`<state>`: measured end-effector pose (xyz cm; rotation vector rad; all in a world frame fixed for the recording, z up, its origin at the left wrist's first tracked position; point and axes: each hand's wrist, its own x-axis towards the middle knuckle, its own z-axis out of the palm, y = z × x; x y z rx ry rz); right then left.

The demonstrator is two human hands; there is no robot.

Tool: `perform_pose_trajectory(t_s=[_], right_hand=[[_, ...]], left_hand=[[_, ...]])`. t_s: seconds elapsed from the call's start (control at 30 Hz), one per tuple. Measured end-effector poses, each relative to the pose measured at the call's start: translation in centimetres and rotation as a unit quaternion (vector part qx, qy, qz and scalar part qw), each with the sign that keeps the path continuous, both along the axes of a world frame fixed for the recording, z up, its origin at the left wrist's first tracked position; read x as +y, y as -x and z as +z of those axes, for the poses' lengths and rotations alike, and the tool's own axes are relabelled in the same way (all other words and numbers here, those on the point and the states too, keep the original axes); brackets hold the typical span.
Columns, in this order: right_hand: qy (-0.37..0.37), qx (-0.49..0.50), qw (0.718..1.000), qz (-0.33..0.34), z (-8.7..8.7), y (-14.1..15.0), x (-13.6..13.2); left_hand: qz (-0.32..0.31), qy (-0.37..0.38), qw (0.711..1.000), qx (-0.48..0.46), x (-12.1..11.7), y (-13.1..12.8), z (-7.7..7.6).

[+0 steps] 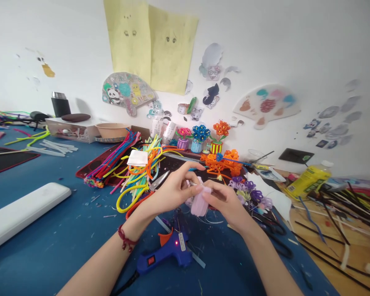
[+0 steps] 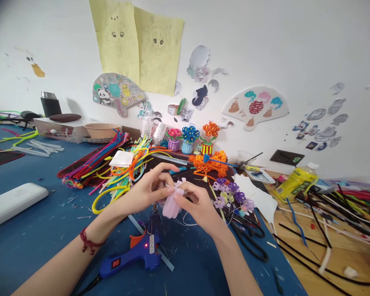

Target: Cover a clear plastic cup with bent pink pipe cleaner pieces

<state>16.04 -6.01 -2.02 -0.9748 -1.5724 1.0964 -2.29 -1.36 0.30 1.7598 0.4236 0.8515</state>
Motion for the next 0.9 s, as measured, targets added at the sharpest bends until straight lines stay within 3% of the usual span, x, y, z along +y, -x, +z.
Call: perform_pose_trajectory(t_s=[0.3, 0.77, 0.9], right_hand=[[-0.050, -0.007, 0.999, 0.017, 0.13, -0.37, -0.13], [-0.008, -0.001, 1.000, 0.014, 0.34, -0.18, -0.37], [-0.041, -0.066, 0.997, -0.026, -0.11, -0.38, -0.02]], left_hand=[[0.018, -0.075, 0.997, 0.005, 0.15, 0.29, 0.02], [-0.007, -0.009, 1.000, 0.004, 0.18, 0.23, 0.12], [0.026, -0.052, 0.997, 0.045, -0.13, -0.01, 0.18]])
